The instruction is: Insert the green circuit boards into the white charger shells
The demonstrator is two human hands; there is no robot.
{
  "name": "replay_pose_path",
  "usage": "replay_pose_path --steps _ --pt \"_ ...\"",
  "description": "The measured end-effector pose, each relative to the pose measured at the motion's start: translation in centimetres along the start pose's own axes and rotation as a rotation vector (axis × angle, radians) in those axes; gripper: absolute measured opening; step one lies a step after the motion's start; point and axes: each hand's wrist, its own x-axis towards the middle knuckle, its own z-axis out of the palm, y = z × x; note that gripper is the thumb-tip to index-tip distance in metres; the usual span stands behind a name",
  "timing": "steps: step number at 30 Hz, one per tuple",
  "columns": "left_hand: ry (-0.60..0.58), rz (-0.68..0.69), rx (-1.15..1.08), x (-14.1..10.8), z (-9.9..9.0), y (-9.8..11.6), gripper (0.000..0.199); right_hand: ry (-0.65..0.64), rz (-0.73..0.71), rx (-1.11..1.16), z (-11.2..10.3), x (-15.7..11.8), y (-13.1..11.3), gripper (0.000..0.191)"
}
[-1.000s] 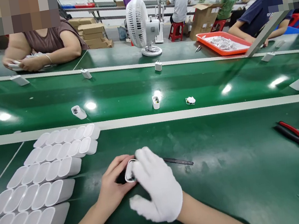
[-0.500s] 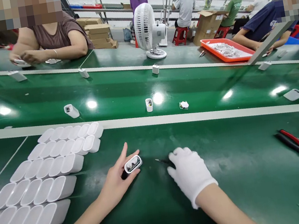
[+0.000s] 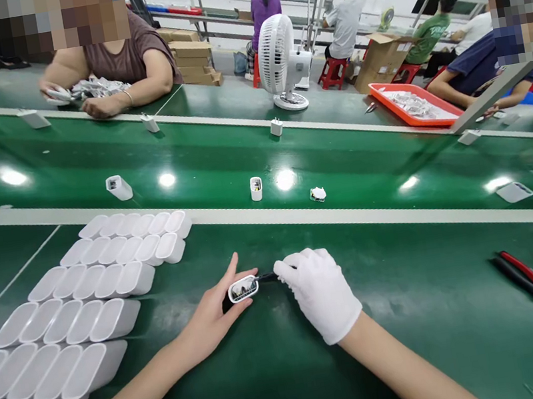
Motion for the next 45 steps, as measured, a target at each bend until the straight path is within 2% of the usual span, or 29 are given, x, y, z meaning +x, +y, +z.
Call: replay_pose_path --steps 6,12,23,25,28,30,32,34,36,38,39,42,43,45 --pt "0.022 0.002 0.054 -0.2 0.1 -0.1 0.075 -0.063 0.078 -0.081 -0.2 -0.5 -0.9 0.027" --pt "0.022 0.005 0.059 -0.2 0.2 0.0 0.074 -0.138 0.025 -0.07 -0.7 0.3 -1.6 0.031" --pt "0.013 0.017 0.054 -0.2 0.1 -0.2 0.073 -0.06 -0.052 0.005 -0.7 1.2 -0.7 0.02" --pt "0.016 0.027 0.051 0.0 0.1 -0.2 0.073 -0.063 -0.014 0.039 -0.7 1.0 -0.2 0.017" --pt "0.029 0.029 0.048 -0.2 0.2 0.2 0.076 -0.194 0.116 0.078 -0.5 0.1 1.0 0.016" --pt "0.038 0.045 0.083 -0.5 0.1 0.7 0.085 -0.298 0.201 0.095 -0.1 -0.8 1.6 0.018" --pt "0.052 0.067 0.169 -0.9 -0.3 1.2 0.095 -0.293 0.255 0.094 0.2 -1.6 1.6 0.018" --pt "0.169 0.084 0.347 -1.1 -0.9 1.7 0.094 -0.182 0.215 0.102 0.4 -1.8 0.8 0.025" --pt "0.424 0.063 0.627 -0.9 -1.5 1.9 0.081 -0.082 0.086 0.157 0.2 -1.4 -0.6 0.041" --pt "0.656 -0.003 0.918 -0.5 -2.1 1.7 0.066 -0.086 -0.064 0.233 0.0 -0.4 -2.3 0.047" --pt "0.714 -0.045 1.032 -0.2 -2.3 1.6 0.061 -0.126 -0.122 0.263 0.0 0.2 -3.1 0.042" --pt "0.743 -0.146 1.229 0.3 -2.8 1.0 0.055 -0.258 -0.2 0.401 0.5 2.1 -4.4 0.017" --pt "0.741 -0.168 1.26 0.3 -3.0 0.9 0.055 -0.268 -0.184 0.494 0.8 2.7 -4.1 0.015" --pt "0.732 -0.176 1.285 0.2 -3.1 0.9 0.054 -0.208 -0.072 0.692 1.2 4.2 -2.6 0.016"
